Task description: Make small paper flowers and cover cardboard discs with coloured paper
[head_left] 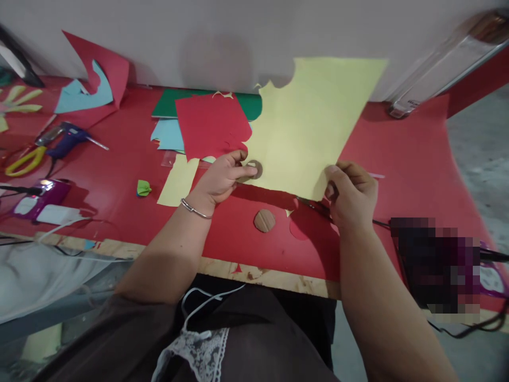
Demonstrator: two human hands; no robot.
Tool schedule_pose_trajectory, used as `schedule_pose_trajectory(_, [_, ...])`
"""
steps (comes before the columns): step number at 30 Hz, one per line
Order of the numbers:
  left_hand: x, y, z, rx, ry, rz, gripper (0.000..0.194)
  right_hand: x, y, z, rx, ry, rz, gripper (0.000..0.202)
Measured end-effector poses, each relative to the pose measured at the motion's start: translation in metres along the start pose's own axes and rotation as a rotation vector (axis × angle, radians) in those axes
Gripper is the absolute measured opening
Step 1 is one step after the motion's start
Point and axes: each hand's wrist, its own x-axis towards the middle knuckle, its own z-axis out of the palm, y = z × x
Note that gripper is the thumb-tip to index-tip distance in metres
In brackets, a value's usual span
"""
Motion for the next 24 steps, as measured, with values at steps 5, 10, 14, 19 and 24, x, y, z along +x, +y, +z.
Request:
schedule_pose_trajectory(5, [0.001, -0.007, 0.011, -0.073, 0.076, -0.046, 0.048, -0.003, -0.003, 0.002, -0.112, 0.028, -0.062, 0.022])
schedule_pose_trajectory(10, [-0.003, -0.018, 0.025, -0.067, 0.078, -0.066, 0.056, -0.013, -0.009, 0.005, -0.509, 0.058, -0.434, 0.021])
schedule_pose_trajectory(14, [-0.011, -0.023, 0.041, -0.06, 0.028, -0.06, 0.053, -0.024, -0.012, 0.016, -0.666, -0.232, -0.577, 0.027])
schedule_pose_trajectory(19, [-0.021, -0.028, 0.056, -0.062, -0.021, -0.087, 0.057, -0.029, -0.008, 0.026, -0.765, -0.384, -0.576, 0.03])
schedule_pose_trajectory(24, [-0.023, -0.025, 0.061, -0.128, -0.04, -0.141, 0.046, -0.028, -0.006, 0.025, -0.76, -0.391, -0.572, 0.026])
